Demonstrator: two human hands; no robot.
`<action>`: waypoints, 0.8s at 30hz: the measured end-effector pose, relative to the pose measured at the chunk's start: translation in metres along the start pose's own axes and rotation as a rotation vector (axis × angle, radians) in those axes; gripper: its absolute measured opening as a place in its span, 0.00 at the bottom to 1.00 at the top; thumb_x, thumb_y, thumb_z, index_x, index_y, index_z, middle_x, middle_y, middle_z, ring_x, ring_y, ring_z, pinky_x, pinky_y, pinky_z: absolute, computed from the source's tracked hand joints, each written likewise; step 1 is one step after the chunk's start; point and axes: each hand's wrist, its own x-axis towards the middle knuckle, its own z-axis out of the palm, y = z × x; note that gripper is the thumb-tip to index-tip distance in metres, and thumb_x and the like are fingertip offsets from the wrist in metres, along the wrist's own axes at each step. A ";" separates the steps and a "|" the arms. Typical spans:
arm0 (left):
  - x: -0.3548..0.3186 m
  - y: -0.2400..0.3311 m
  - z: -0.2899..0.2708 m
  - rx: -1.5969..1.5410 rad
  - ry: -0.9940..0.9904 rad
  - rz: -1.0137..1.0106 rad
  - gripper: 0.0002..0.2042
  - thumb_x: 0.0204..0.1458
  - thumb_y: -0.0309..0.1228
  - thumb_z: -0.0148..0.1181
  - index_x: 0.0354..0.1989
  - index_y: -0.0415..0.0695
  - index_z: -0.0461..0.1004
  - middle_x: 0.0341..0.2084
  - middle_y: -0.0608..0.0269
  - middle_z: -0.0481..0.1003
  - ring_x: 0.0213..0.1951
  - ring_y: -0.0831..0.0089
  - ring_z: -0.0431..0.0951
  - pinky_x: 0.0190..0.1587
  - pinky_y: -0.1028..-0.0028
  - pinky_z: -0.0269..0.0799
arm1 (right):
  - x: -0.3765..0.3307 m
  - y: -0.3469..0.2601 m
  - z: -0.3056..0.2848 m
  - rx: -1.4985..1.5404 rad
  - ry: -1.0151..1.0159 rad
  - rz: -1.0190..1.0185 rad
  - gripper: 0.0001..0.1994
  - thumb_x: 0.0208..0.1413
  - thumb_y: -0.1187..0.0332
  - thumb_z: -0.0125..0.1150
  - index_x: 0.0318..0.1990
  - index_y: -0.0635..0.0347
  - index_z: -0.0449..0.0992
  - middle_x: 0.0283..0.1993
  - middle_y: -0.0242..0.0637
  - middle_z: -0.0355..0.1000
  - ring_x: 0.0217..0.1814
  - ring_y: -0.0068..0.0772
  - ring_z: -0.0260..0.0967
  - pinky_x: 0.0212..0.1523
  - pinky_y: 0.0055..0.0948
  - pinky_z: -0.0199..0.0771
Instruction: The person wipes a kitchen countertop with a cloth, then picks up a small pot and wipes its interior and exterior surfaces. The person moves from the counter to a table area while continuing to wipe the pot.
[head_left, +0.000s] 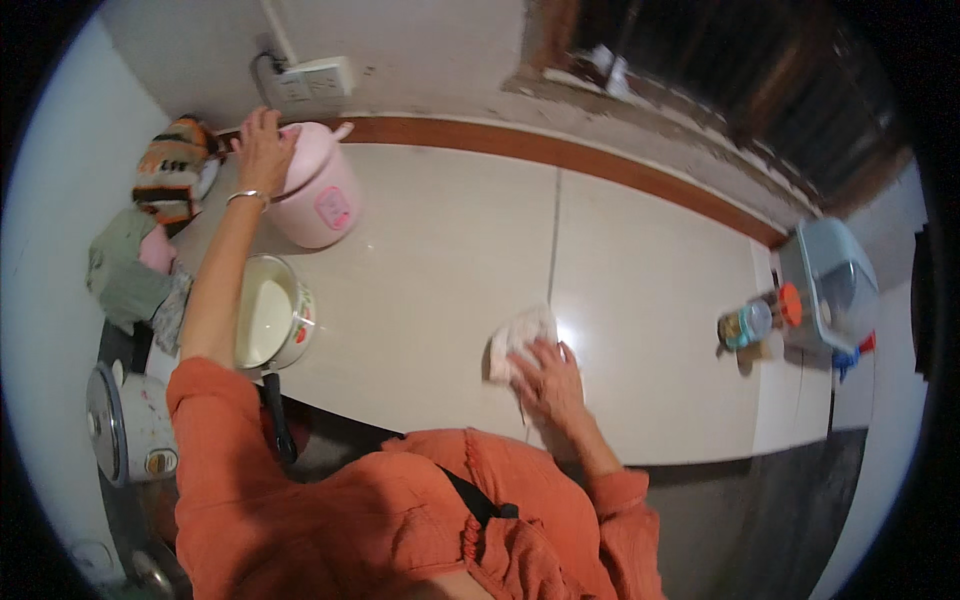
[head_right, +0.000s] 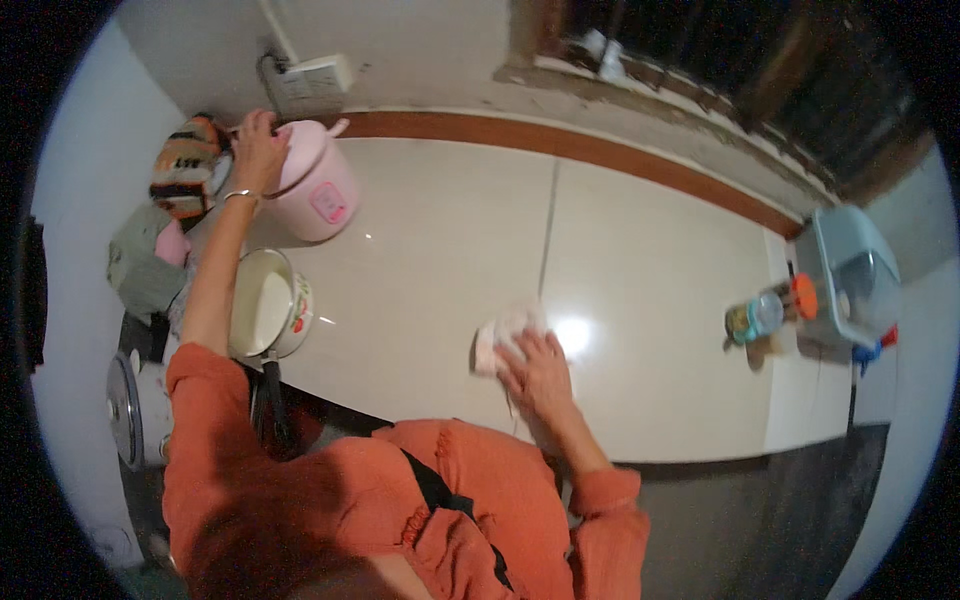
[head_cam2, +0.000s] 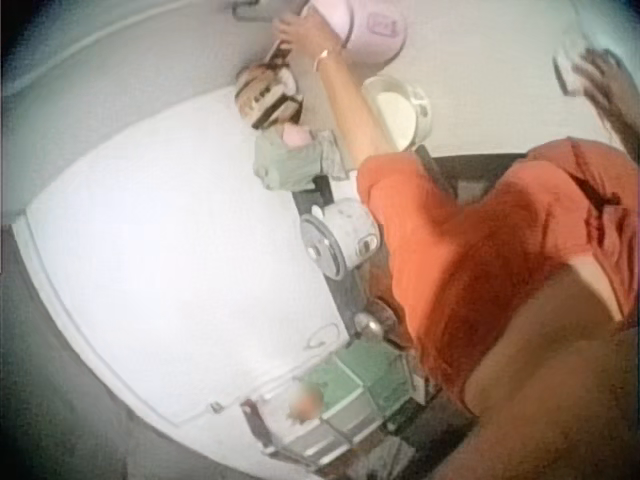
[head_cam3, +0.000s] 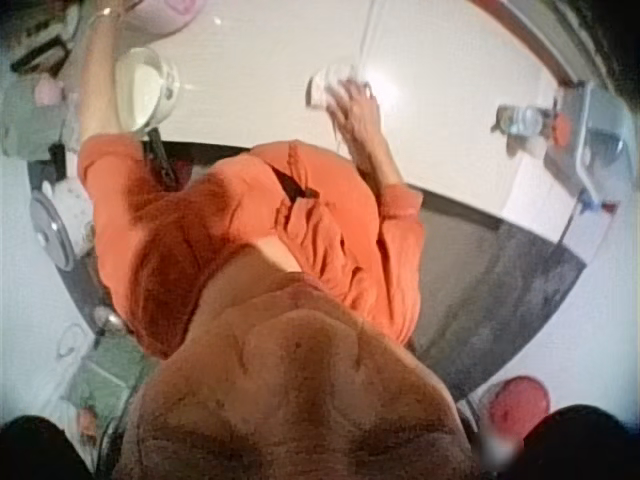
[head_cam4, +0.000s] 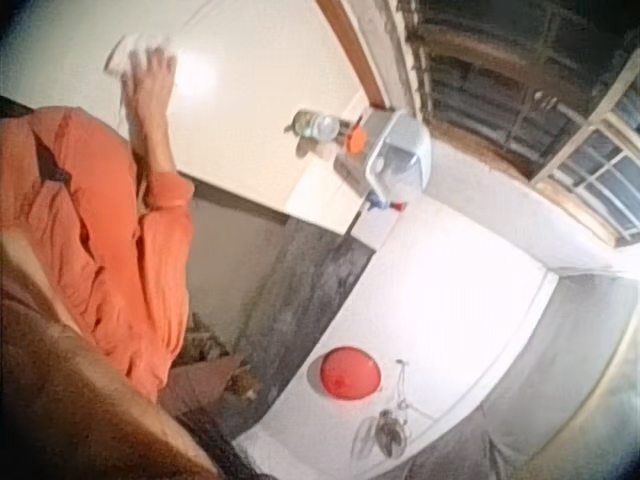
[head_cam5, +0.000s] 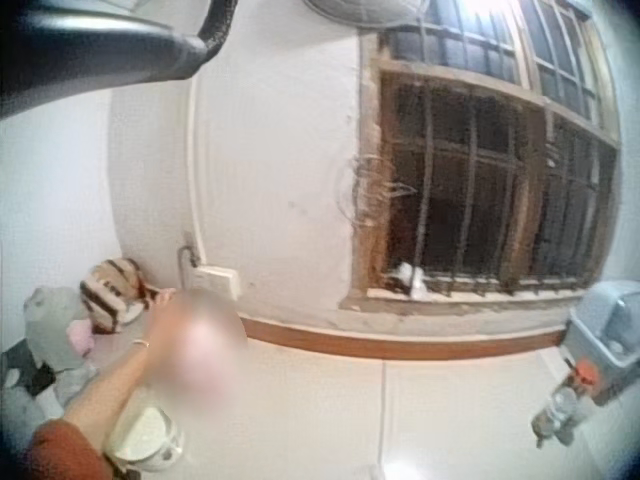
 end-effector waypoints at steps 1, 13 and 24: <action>-0.006 0.009 0.003 -0.039 0.112 0.110 0.20 0.52 0.44 0.51 0.47 0.43 0.66 0.50 0.55 0.63 0.54 0.56 0.61 0.54 0.53 0.57 | 0.001 0.015 0.000 -0.058 0.040 0.057 0.20 0.48 0.65 0.58 0.51 0.50 0.70 0.52 0.42 0.65 0.59 0.44 0.58 0.60 0.48 0.52; -0.182 0.236 0.057 -0.754 -0.559 0.295 0.24 0.52 0.38 0.52 0.56 0.42 0.59 0.60 0.48 0.53 0.63 0.54 0.50 0.63 0.51 0.40 | 0.004 0.036 0.017 0.037 0.061 0.047 0.26 0.42 0.72 0.59 0.54 0.50 0.67 0.59 0.46 0.58 0.65 0.48 0.50 0.64 0.49 0.46; -0.229 0.267 0.073 -0.534 -0.564 0.174 0.30 0.57 0.45 0.42 0.63 0.39 0.49 0.64 0.50 0.44 0.66 0.59 0.41 0.66 0.58 0.33 | -0.089 0.160 -0.034 -0.229 0.463 0.596 0.25 0.43 0.76 0.51 0.54 0.54 0.67 0.58 0.50 0.59 0.61 0.53 0.54 0.61 0.48 0.52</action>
